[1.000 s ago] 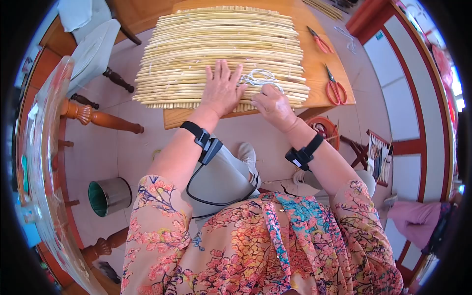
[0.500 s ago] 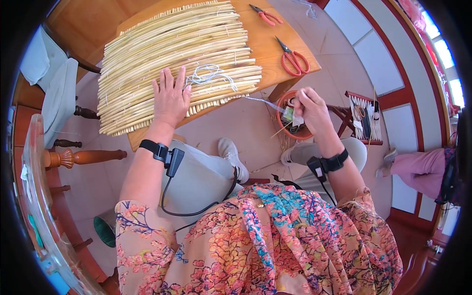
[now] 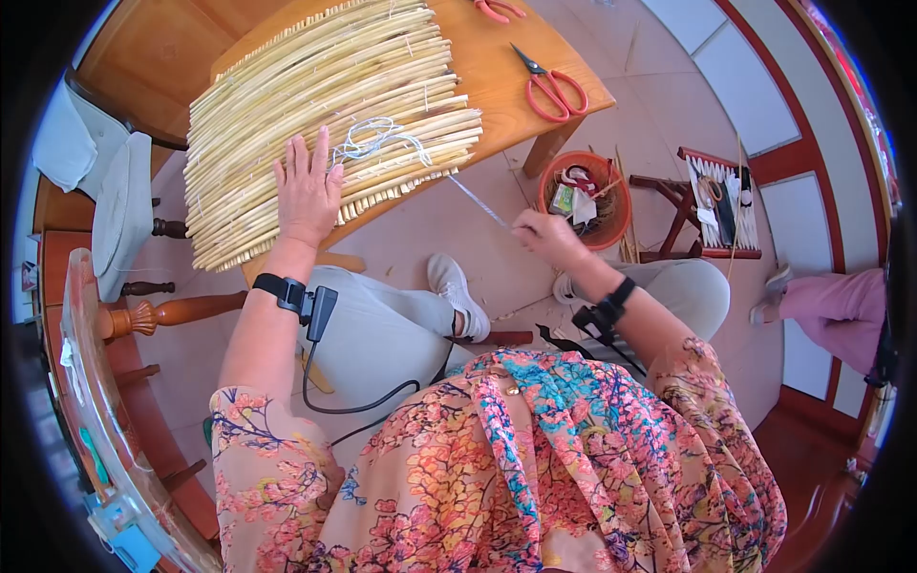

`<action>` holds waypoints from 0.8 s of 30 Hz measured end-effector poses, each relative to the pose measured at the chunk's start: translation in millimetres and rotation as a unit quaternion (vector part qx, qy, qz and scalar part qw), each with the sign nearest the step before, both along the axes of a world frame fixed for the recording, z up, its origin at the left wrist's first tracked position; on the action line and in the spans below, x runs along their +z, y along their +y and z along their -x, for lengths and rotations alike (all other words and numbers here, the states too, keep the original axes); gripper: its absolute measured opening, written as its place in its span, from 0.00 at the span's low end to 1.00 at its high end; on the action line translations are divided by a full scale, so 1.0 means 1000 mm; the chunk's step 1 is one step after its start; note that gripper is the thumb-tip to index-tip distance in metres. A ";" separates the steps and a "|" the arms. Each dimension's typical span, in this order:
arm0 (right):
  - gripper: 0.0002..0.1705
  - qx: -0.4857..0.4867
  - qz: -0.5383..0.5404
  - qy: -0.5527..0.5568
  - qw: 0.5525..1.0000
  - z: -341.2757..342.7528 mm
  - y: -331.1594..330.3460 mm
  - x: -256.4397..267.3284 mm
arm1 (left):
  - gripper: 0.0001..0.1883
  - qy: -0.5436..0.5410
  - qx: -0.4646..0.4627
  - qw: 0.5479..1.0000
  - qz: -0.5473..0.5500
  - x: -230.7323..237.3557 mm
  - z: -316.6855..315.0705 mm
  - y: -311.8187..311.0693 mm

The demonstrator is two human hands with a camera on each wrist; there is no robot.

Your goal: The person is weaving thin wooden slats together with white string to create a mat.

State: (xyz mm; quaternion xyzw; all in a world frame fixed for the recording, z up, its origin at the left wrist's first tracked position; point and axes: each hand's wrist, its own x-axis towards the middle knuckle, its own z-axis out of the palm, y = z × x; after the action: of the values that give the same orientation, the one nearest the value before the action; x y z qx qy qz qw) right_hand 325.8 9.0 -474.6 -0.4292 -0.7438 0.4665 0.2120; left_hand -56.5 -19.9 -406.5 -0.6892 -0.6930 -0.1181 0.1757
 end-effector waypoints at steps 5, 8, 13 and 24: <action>0.05 0.022 -0.069 0.021 0.997 0.051 0.000 -0.052 | 0.31 0.002 0.003 1.000 0.015 0.005 -0.001 -0.002; 0.04 -0.006 -0.082 0.044 0.996 0.072 0.006 -0.066 | 0.30 -0.005 0.002 1.000 0.023 0.009 -0.003 -0.003; 0.05 -0.040 -0.123 0.081 0.988 0.091 0.026 -0.097 | 0.30 -0.038 -0.011 0.998 0.047 0.017 -0.007 -0.007; 0.04 -0.050 -0.093 0.071 0.992 0.071 0.024 -0.139 | 0.29 -0.041 -0.012 0.997 0.064 0.025 -0.012 -0.009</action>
State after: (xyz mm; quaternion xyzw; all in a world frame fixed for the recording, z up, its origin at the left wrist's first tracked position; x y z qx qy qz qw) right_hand 254.7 33.5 -613.4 -0.4106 -0.7443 0.4135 0.3262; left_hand -44.6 -28.8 -381.2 -0.7015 -0.6977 -0.1043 0.1013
